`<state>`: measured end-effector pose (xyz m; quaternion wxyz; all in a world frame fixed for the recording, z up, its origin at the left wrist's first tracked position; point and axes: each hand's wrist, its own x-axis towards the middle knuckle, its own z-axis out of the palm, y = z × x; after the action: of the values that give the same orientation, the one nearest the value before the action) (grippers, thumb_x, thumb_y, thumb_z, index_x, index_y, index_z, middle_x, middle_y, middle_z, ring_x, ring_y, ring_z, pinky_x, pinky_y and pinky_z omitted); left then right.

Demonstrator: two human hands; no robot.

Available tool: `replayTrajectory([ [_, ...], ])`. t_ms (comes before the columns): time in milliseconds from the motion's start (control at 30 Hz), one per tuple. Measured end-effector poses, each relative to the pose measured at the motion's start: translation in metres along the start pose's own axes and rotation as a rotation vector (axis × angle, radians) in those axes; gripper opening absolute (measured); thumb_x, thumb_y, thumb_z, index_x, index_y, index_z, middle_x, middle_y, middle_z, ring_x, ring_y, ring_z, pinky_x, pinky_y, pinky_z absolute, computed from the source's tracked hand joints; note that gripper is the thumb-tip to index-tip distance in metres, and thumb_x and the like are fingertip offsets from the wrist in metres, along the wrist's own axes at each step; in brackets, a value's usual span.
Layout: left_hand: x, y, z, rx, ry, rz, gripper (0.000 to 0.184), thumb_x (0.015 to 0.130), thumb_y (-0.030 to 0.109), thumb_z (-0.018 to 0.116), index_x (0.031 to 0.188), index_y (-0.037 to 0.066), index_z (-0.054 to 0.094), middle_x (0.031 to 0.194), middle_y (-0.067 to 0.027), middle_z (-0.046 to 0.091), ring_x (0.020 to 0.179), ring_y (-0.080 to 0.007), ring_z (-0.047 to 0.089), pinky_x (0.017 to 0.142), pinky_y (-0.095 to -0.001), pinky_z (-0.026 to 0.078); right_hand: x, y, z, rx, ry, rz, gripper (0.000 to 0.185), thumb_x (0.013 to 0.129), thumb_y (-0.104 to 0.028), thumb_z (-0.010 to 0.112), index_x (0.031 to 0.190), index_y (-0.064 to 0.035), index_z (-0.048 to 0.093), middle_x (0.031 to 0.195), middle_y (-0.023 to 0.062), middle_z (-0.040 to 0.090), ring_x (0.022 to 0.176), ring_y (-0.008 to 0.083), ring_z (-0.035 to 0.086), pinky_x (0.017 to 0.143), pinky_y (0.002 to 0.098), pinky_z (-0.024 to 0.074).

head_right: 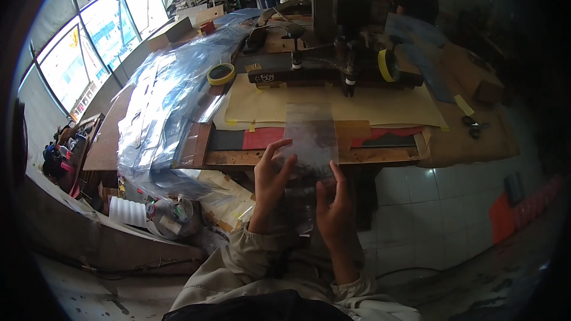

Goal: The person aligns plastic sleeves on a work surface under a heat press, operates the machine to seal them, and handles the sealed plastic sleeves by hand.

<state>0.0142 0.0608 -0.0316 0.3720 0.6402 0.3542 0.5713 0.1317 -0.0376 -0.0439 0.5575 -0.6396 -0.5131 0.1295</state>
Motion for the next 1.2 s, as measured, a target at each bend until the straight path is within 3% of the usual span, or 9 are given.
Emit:
replayTrajectory([
  [33, 0.000, 0.000, 0.000, -0.005, -0.007, -0.020, 0.033, 0.085, 0.009, 0.065, 0.116, 0.007, 0.056, 0.086, -0.0116, 0.066, 0.059, -0.0093, 0.052, 0.061, -0.0261, 0.046, 0.000, 0.001, 0.000, 0.001, -0.020, -0.004, 0.044, 0.094, -0.021, 0.055, 0.130, 0.0020, 0.046, 0.127, 0.0211, 0.054, 0.117, 0.0333, 0.054, 0.097, 0.0377, 0.0422],
  [100, -0.001, -0.001, -0.001, -0.013, -0.021, -0.062, 0.033, 0.085, 0.009, 0.065, 0.116, 0.007, 0.056, 0.082, -0.0118, 0.065, 0.057, -0.0092, 0.050, 0.059, -0.0259, 0.045, 0.000, 0.010, 0.006, -0.021, 0.068, -0.097, 0.042, 0.093, -0.021, 0.059, 0.129, -0.0013, 0.049, 0.093, 0.0082, 0.055, 0.087, 0.0176, 0.053, 0.081, 0.0294, 0.0439],
  [167, -0.001, -0.001, -0.003, 0.006, -0.038, -0.079, 0.033, 0.085, 0.010, 0.066, 0.116, 0.007, 0.056, 0.078, -0.0121, 0.063, 0.057, -0.0091, 0.050, 0.057, -0.0257, 0.044, -0.001, 0.013, 0.008, -0.034, 0.113, -0.141, 0.042, 0.093, -0.021, 0.060, 0.129, -0.0030, 0.051, 0.076, 0.0017, 0.055, 0.072, 0.0096, 0.052, 0.072, 0.0252, 0.0447],
  [333, -0.002, -0.001, -0.002, -0.011, -0.037, -0.085, 0.034, 0.084, 0.010, 0.066, 0.116, 0.009, 0.056, 0.073, -0.0117, 0.061, 0.055, -0.0091, 0.047, 0.055, -0.0259, 0.043, -0.003, 0.005, 0.005, -0.073, 0.084, -0.087, 0.042, 0.093, -0.022, 0.059, 0.129, -0.0030, 0.052, 0.088, 0.0054, 0.061, 0.077, 0.0121, 0.054, 0.076, 0.0262, 0.0449],
  [500, -0.003, -0.005, -0.002, -0.023, -0.035, -0.060, 0.034, 0.084, 0.009, 0.066, 0.116, 0.009, 0.057, 0.072, -0.0108, 0.060, 0.053, -0.0083, 0.046, 0.053, -0.0253, 0.041, -0.004, -0.005, 0.003, -0.019, 0.068, -0.079, 0.042, 0.094, -0.023, 0.057, 0.128, 0.0002, 0.052, 0.121, 0.0153, 0.059, 0.108, 0.0232, 0.057, 0.093, 0.0318, 0.0419],
  [533, -0.002, -0.004, -0.004, -0.009, -0.068, -0.088, 0.034, 0.085, 0.007, 0.064, 0.118, 0.007, 0.056, 0.083, -0.0097, 0.061, 0.062, -0.0081, 0.050, 0.056, -0.0247, 0.046, -0.003, -0.007, 0.002, 0.001, 0.053, -0.067, 0.042, 0.094, -0.022, 0.056, 0.128, 0.0010, 0.052, 0.127, 0.0170, 0.057, 0.114, 0.0254, 0.056, 0.097, 0.0331, 0.0407],
  [600, -0.002, -0.001, -0.009, 0.017, -0.132, -0.139, 0.034, 0.088, 0.002, 0.061, 0.121, 0.004, 0.054, 0.105, -0.0074, 0.063, 0.078, -0.0076, 0.059, 0.060, -0.0235, 0.057, -0.003, -0.007, 0.001, -0.032, 0.045, -0.083, 0.040, 0.094, -0.019, 0.055, 0.130, -0.0012, 0.050, 0.125, 0.0180, 0.057, 0.115, 0.0303, 0.056, 0.095, 0.0356, 0.0437],
  [900, -0.003, 0.002, -0.009, 0.011, -0.125, -0.146, 0.034, 0.088, 0.002, 0.061, 0.122, 0.006, 0.055, 0.077, -0.0023, 0.060, 0.074, -0.0043, 0.055, 0.059, -0.0225, 0.055, -0.003, -0.007, 0.000, -0.066, 0.054, -0.126, 0.040, 0.094, -0.015, 0.053, 0.131, -0.0026, 0.050, 0.120, 0.0196, 0.059, 0.112, 0.0337, 0.058, 0.092, 0.0375, 0.0460],
  [1200, -0.003, 0.002, -0.009, 0.010, -0.126, -0.158, 0.032, 0.089, 0.002, 0.060, 0.121, 0.005, 0.055, 0.080, -0.0035, 0.062, 0.074, -0.0051, 0.057, 0.059, -0.0230, 0.055, -0.004, -0.008, 0.000, -0.080, 0.059, -0.131, 0.040, 0.093, -0.015, 0.053, 0.131, -0.0038, 0.050, 0.114, 0.0204, 0.061, 0.106, 0.0341, 0.060, 0.088, 0.0378, 0.0473],
])
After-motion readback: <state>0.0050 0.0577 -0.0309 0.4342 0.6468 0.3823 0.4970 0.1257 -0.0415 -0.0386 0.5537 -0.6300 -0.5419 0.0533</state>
